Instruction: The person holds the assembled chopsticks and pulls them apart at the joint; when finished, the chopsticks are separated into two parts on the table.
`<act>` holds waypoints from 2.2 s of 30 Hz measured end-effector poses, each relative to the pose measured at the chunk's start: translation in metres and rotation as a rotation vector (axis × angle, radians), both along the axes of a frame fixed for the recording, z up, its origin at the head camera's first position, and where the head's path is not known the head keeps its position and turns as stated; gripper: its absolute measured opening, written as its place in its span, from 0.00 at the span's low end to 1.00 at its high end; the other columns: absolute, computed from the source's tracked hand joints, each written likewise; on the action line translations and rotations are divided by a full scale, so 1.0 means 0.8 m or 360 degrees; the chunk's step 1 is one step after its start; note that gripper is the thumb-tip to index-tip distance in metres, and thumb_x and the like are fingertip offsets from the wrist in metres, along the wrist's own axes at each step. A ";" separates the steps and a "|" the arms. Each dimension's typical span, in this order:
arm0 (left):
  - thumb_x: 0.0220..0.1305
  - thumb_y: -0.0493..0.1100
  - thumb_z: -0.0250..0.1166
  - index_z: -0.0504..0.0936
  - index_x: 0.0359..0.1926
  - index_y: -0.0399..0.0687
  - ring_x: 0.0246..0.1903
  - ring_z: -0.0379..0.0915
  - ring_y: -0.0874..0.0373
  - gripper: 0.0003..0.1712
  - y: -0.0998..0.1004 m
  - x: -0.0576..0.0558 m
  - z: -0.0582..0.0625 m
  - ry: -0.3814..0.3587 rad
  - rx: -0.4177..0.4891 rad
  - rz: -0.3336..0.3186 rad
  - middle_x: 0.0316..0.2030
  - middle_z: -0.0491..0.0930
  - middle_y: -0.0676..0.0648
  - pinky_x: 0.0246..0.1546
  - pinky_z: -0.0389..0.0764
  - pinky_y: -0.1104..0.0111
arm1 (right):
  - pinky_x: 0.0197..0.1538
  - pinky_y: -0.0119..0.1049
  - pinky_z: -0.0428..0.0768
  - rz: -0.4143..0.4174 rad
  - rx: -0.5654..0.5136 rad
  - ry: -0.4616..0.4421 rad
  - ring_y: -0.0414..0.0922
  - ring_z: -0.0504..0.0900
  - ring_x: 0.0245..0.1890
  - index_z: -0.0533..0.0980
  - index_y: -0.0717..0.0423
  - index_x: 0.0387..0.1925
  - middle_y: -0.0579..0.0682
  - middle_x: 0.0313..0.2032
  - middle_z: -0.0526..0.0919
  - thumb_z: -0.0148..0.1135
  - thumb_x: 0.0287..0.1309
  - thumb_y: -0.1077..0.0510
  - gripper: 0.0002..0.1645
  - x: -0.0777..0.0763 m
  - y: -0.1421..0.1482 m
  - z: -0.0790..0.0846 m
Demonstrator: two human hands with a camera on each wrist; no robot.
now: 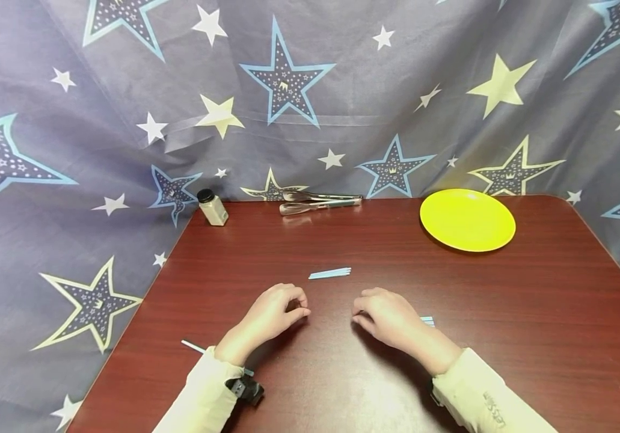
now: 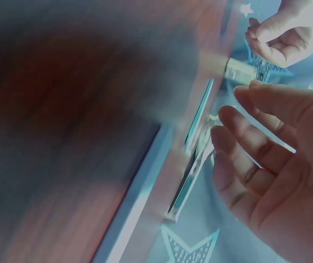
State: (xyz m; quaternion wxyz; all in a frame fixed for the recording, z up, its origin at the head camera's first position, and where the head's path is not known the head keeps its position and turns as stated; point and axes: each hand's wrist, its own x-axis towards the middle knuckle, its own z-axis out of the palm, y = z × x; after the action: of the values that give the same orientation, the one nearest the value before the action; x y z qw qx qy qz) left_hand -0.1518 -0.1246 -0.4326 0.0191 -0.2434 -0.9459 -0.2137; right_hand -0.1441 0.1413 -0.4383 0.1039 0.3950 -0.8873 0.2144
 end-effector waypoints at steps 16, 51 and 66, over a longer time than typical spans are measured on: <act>0.56 0.40 0.72 0.81 0.29 0.60 0.34 0.71 0.59 0.09 -0.088 0.052 -0.008 0.0017 0.0290 0.0171 0.28 0.75 0.64 0.37 0.72 0.65 | 0.45 0.40 0.79 0.0253 0.0095 -0.0246 0.40 0.82 0.39 0.81 0.51 0.39 0.42 0.36 0.83 0.67 0.57 0.57 0.08 0.024 -0.082 0.001; 0.43 0.36 0.78 0.73 0.23 0.59 0.39 0.67 0.53 0.20 -0.209 0.092 -0.023 0.0067 -0.0162 0.0443 0.29 0.70 0.55 0.36 0.70 0.58 | 0.35 0.25 0.70 0.0383 0.0263 -0.0532 0.31 0.71 0.30 0.76 0.49 0.37 0.37 0.29 0.72 0.72 0.52 0.50 0.15 0.054 -0.197 -0.006; 0.47 0.37 0.76 0.72 0.22 0.59 0.30 0.64 0.61 0.19 -0.196 0.088 -0.018 -0.0058 -0.0266 0.0443 0.22 0.66 0.62 0.30 0.69 0.64 | 0.33 0.31 0.73 0.0140 0.0460 -0.0287 0.34 0.75 0.29 0.72 0.42 0.24 0.35 0.24 0.72 0.75 0.46 0.47 0.16 0.067 -0.215 -0.010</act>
State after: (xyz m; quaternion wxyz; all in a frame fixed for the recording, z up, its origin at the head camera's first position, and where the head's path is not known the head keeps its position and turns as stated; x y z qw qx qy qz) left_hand -0.0811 -0.2811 -0.4468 0.0109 -0.1067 -0.9852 -0.1340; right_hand -0.0908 -0.0305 -0.4465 -0.0435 0.4235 -0.8964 0.1235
